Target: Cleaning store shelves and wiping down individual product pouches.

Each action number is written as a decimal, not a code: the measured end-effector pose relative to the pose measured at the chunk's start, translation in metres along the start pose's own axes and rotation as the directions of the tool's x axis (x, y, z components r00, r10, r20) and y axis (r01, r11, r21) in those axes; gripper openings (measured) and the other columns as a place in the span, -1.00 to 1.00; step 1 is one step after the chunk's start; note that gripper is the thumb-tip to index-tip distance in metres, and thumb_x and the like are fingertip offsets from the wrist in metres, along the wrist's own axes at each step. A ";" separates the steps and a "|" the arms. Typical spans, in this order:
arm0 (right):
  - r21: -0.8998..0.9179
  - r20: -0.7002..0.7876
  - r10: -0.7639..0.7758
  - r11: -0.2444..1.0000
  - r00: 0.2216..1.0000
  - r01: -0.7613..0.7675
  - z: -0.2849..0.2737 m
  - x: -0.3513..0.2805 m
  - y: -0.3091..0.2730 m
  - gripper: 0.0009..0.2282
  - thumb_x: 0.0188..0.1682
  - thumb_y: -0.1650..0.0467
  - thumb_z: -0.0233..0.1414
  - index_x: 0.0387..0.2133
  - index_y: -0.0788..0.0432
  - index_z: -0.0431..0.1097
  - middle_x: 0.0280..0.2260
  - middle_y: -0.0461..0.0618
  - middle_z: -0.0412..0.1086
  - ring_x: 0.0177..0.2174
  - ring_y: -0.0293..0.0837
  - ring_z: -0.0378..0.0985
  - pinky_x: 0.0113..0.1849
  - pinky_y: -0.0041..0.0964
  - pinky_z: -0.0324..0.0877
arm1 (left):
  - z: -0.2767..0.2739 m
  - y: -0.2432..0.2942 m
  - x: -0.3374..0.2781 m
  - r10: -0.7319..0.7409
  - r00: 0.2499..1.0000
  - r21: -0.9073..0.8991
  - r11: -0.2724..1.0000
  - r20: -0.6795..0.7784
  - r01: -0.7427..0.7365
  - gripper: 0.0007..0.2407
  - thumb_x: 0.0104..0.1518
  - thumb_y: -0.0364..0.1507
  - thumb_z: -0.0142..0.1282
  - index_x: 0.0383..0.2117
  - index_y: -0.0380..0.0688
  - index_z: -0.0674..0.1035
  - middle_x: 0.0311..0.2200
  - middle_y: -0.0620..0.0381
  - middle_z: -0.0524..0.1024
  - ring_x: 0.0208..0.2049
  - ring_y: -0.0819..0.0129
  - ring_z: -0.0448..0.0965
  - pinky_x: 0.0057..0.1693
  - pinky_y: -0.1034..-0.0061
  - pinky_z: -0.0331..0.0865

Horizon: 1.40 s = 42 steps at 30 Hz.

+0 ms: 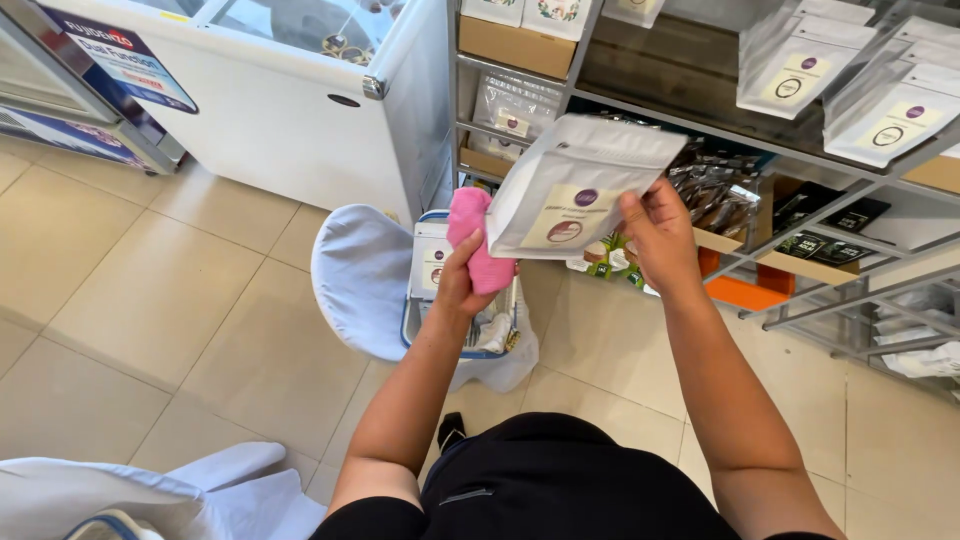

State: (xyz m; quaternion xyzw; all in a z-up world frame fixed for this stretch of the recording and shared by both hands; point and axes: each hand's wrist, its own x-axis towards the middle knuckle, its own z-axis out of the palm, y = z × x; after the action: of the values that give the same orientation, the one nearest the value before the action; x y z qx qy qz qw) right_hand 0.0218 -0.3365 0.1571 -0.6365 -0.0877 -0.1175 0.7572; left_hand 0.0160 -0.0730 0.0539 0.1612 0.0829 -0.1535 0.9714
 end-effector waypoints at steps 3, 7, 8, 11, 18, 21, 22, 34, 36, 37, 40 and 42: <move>-0.067 -0.022 -0.078 0.995 0.997 0.076 -0.016 -0.015 0.011 -0.77 0.14 0.35 0.11 -0.02 0.15 0.31 -0.11 -0.09 0.40 -0.09 -0.24 0.47 -0.03 -0.22 0.50 | 0.025 -0.018 -0.003 -0.043 0.999 0.023 0.999 0.034 0.042 -0.58 0.14 -0.28 0.24 0.09 -0.13 0.46 -0.06 -0.11 0.56 -0.19 0.02 0.60 -0.18 0.07 0.58; 0.315 0.017 0.103 0.943 0.995 -0.103 -0.033 -0.019 0.029 -0.60 0.15 0.25 0.00 0.24 -0.11 0.11 0.16 0.03 0.31 0.10 0.10 0.44 0.11 0.33 0.39 | 0.050 -0.037 -0.001 -0.042 0.999 0.105 0.994 0.023 0.040 -0.66 0.11 -0.32 0.28 -0.03 -0.15 0.54 -0.23 -0.05 0.61 -0.30 0.11 0.64 -0.23 0.12 0.59; 0.383 0.002 0.154 0.913 0.988 -0.143 -0.046 -0.014 0.039 -0.75 0.16 0.27 -0.01 0.08 -0.09 0.20 0.06 0.02 0.40 0.03 0.09 0.51 0.00 0.31 0.47 | 0.053 -0.040 0.001 -0.016 1.000 0.174 0.985 0.001 0.016 -0.68 0.11 -0.31 0.29 -0.05 -0.10 0.55 -0.25 0.00 0.61 -0.31 0.17 0.65 -0.21 0.17 0.58; 0.486 -0.014 0.233 0.851 0.972 -0.197 -0.071 -0.015 0.063 -0.92 0.16 0.29 -0.01 -0.15 -0.06 0.30 -0.05 0.01 0.49 -0.06 0.07 0.60 -0.09 0.31 0.54 | 0.064 -0.034 -0.013 0.058 0.997 0.399 0.916 -0.051 -0.033 -0.74 0.10 -0.29 0.33 -0.15 -0.03 0.57 -0.36 0.10 0.60 -0.38 0.30 0.66 -0.24 0.30 0.58; 0.561 0.058 0.312 0.776 0.948 -0.289 -0.071 -0.015 0.054 -0.96 0.10 0.26 0.04 -0.24 -0.17 0.34 -0.05 -0.07 0.52 -0.03 0.00 0.59 -0.01 0.31 0.50 | 0.134 0.012 -0.037 0.492 0.750 0.831 0.090 0.442 -0.549 -0.68 0.23 -0.32 0.06 0.09 -0.04 0.45 -0.03 -0.13 0.44 0.08 0.05 0.46 0.21 0.13 0.28; 0.552 0.105 0.321 0.768 0.941 -0.324 -0.073 -0.009 0.071 -0.96 0.11 0.27 0.03 -0.24 -0.15 0.34 -0.05 -0.09 0.52 -0.01 -0.02 0.59 -0.01 0.32 0.49 | 0.195 0.012 -0.060 0.406 0.562 0.691 -0.355 0.721 -0.630 -0.68 0.04 -0.46 0.20 -0.05 -0.20 0.54 0.05 -0.12 0.37 0.05 -0.17 0.48 0.22 0.15 0.36; 0.554 0.109 0.322 0.766 0.940 -0.327 -0.067 -0.009 0.067 -0.96 0.11 0.27 0.03 -0.24 -0.15 0.34 -0.05 -0.09 0.52 -0.01 -0.02 0.59 -0.01 0.32 0.49 | 0.195 0.012 -0.054 0.407 0.562 0.692 -0.359 0.720 -0.627 -0.68 0.04 -0.46 0.20 -0.05 -0.20 0.54 0.05 -0.12 0.37 0.05 -0.17 0.48 0.22 0.15 0.36; 0.546 0.011 0.436 0.752 0.900 -0.371 -0.067 -0.006 0.067 -0.90 0.09 0.25 0.10 -0.27 -0.14 0.32 -0.11 -0.06 0.51 -0.08 0.00 0.59 -0.09 0.37 0.53 | 0.167 0.039 -0.051 0.163 0.836 0.726 -0.598 0.524 -0.339 -0.64 0.02 -0.34 0.19 0.01 0.14 0.61 -0.08 0.09 0.53 -0.08 -0.08 0.59 -0.01 0.02 0.50; 0.551 -0.011 0.457 0.745 0.889 -0.376 -0.059 -0.007 0.065 -0.89 0.08 0.25 0.12 -0.29 -0.13 0.32 -0.15 -0.06 0.53 -0.12 -0.03 0.61 -0.12 0.32 0.56 | 0.156 0.024 -0.038 0.349 0.750 0.789 -0.498 0.562 -0.359 -0.67 0.06 -0.33 0.17 0.00 0.06 0.56 -0.10 0.07 0.51 -0.09 -0.07 0.59 0.00 0.09 0.48; 0.552 -0.012 0.450 0.748 0.893 -0.369 -0.065 -0.006 0.077 -0.89 0.08 0.25 0.12 -0.29 -0.13 0.32 -0.15 -0.06 0.53 -0.12 -0.03 0.61 -0.12 0.32 0.56 | 0.150 0.021 -0.040 0.347 0.746 0.785 -0.501 0.568 -0.365 -0.67 0.06 -0.33 0.17 0.00 0.06 0.56 -0.10 0.07 0.51 -0.09 -0.07 0.59 0.00 0.09 0.48; 0.500 -0.040 0.470 0.774 0.882 -0.389 -0.068 0.002 0.084 -0.85 0.06 0.22 0.14 -0.28 -0.17 0.29 -0.17 -0.13 0.52 -0.14 -0.08 0.59 -0.14 0.26 0.57 | 0.151 0.021 -0.037 0.183 0.881 0.784 -0.559 0.436 -0.272 -0.65 0.02 -0.24 0.16 -0.04 0.08 0.55 -0.16 0.06 0.55 -0.16 -0.15 0.60 -0.03 0.01 0.48; 0.502 -0.089 0.509 0.765 0.856 -0.403 -0.054 -0.011 0.061 -0.84 0.05 0.24 0.17 -0.32 -0.14 0.30 -0.22 -0.16 0.47 -0.19 -0.11 0.54 -0.18 0.19 0.56 | 0.161 0.022 -0.043 0.332 0.762 0.790 -0.498 0.556 -0.359 -0.64 0.05 -0.32 0.17 0.03 0.06 0.57 -0.16 0.09 0.56 -0.16 0.03 0.62 -0.03 0.21 0.49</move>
State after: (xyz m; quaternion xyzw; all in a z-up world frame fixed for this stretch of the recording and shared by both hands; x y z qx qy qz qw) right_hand 0.0278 -0.3791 0.0874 -0.4204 0.1292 0.0262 0.8977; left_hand 0.0008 -0.0961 0.2195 0.8791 -0.1440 0.1910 0.4122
